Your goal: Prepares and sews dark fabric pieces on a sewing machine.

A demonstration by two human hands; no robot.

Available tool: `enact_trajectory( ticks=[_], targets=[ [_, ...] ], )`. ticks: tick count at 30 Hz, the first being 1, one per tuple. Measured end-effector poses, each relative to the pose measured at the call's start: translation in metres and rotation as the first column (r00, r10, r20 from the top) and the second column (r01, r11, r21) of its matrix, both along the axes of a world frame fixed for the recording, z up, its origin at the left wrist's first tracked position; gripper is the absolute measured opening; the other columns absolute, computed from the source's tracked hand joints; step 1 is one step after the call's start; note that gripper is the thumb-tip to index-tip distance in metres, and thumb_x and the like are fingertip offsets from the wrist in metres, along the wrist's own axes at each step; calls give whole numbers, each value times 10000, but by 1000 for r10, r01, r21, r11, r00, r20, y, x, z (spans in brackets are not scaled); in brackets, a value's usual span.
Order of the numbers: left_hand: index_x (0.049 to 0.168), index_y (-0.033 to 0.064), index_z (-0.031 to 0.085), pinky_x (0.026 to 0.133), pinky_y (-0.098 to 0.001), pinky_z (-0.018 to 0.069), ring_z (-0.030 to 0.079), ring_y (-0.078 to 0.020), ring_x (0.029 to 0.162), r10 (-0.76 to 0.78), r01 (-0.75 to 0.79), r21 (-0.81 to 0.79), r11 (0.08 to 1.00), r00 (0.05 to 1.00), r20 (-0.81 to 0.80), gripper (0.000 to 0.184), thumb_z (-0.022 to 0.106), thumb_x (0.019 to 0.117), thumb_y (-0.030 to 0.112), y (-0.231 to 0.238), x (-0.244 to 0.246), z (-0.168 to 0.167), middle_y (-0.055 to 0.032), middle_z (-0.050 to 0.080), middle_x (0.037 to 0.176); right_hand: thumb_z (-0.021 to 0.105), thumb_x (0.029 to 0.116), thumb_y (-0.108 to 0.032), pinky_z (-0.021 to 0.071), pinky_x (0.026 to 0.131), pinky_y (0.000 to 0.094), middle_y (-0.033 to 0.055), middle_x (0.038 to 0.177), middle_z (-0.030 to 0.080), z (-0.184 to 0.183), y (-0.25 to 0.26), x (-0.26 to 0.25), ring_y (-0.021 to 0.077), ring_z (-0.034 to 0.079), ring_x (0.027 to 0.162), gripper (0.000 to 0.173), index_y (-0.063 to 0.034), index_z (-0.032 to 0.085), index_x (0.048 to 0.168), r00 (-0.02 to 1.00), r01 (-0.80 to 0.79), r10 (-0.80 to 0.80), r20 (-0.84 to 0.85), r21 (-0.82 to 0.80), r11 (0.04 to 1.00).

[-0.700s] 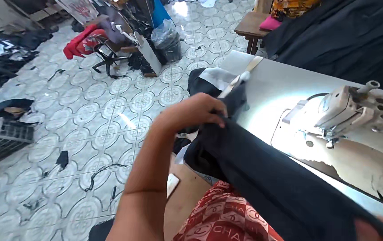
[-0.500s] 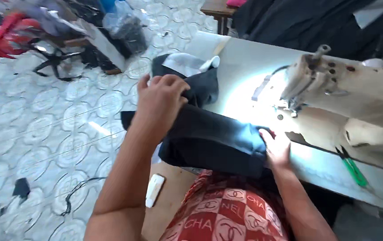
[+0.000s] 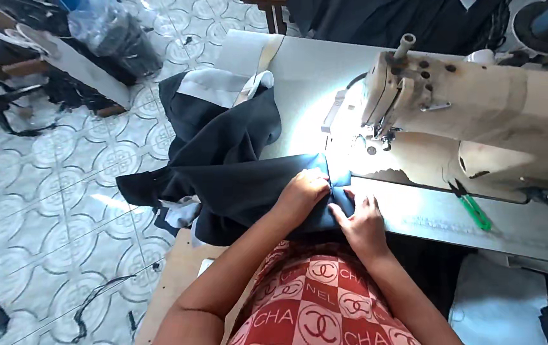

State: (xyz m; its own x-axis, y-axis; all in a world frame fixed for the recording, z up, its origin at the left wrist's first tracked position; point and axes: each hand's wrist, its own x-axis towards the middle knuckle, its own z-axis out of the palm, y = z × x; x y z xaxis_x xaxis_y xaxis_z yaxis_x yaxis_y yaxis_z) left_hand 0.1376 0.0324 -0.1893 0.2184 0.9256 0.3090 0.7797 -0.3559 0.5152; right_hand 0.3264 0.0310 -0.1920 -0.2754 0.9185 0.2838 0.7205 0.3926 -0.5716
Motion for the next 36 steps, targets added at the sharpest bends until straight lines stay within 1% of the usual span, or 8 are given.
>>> enact_trajectory(
  ticks=[5, 11, 15, 18, 21, 24, 28, 36],
  targets=[
    [1127, 171, 776, 1066, -577, 479, 636, -327, 1249, -32, 36, 36, 999, 994, -102, 244, 579, 1012, 85, -2, 4, -4, -79, 731, 1212, 665, 958, -146, 608, 767, 268, 121, 964, 744, -6, 10, 11, 140, 726, 836, 225, 10, 722, 1111, 972, 70, -77, -222, -39, 997],
    [1271, 276, 722, 864, -553, 534, 647, -362, 1101, -70, 79, 21, 997, 958, -279, 380, 594, 988, 56, 6, 16, 7, -139, 698, 1139, 636, 972, -112, 578, 781, 225, 122, 981, 736, -8, 13, 14, 111, 704, 861, 212, 17, 736, 1109, 948, 65, -78, -307, -50, 997],
    [1255, 269, 725, 926, -634, 517, 605, -437, 1231, -98, 92, -35, 995, 924, -371, 383, 593, 981, 35, 5, 19, 8, -178, 681, 1245, 614, 994, -148, 591, 845, 282, 137, 1076, 740, -2, 10, 13, 183, 719, 955, 252, -19, 749, 1164, 988, 31, -29, -151, 10, 999],
    [1092, 159, 777, 854, -578, 540, 644, -400, 1115, -169, 169, -31, 985, 931, -322, 263, 597, 967, 14, 9, 12, 14, -178, 699, 1155, 602, 999, -200, 592, 867, 379, 167, 1072, 730, 1, 6, 10, 289, 712, 987, 306, -58, 748, 1228, 999, -1, 0, 40, 13, 1000],
    [961, 74, 757, 1028, -628, 482, 661, -332, 1198, -166, 180, 55, 982, 965, -203, 179, 584, 982, 36, 15, 6, 24, -126, 715, 1206, 613, 994, -241, 593, 871, 444, 212, 1119, 700, -3, 6, 5, 363, 694, 1049, 347, -57, 727, 1265, 993, -20, 20, 118, 1, 1000],
    [1166, 91, 748, 1127, -500, 432, 592, -268, 1306, -220, 237, 91, 967, 961, -166, 282, 513, 1014, 58, 29, 8, 15, -80, 686, 1319, 642, 976, -327, 597, 857, 447, 229, 1150, 687, -3, 2, 6, 369, 692, 1049, 407, -53, 722, 1266, 989, -37, 33, 146, 27, 999],
    [1342, 100, 672, 1089, -547, 438, 511, -324, 1397, -255, 270, 49, 962, 946, -200, 395, 481, 1001, 39, 52, 2, -5, -87, 609, 1451, 600, 1005, -469, 570, 892, 443, 124, 1193, 716, -11, -9, 28, 309, 675, 1098, 414, -160, 755, 1233, 980, -157, 136, 148, 143, 977],
    [1368, 175, 669, 1161, -556, 344, 454, -353, 1428, -299, 311, 56, 949, 940, -166, 442, 475, 975, 121, 64, -4, -7, -126, 566, 1488, 596, 1027, -176, 563, 833, 435, 66, 1051, 753, -23, 8, 62, 274, 698, 966, 209, -189, 790, 1103, 956, -268, 219, 195, 276, 923]
  ],
)
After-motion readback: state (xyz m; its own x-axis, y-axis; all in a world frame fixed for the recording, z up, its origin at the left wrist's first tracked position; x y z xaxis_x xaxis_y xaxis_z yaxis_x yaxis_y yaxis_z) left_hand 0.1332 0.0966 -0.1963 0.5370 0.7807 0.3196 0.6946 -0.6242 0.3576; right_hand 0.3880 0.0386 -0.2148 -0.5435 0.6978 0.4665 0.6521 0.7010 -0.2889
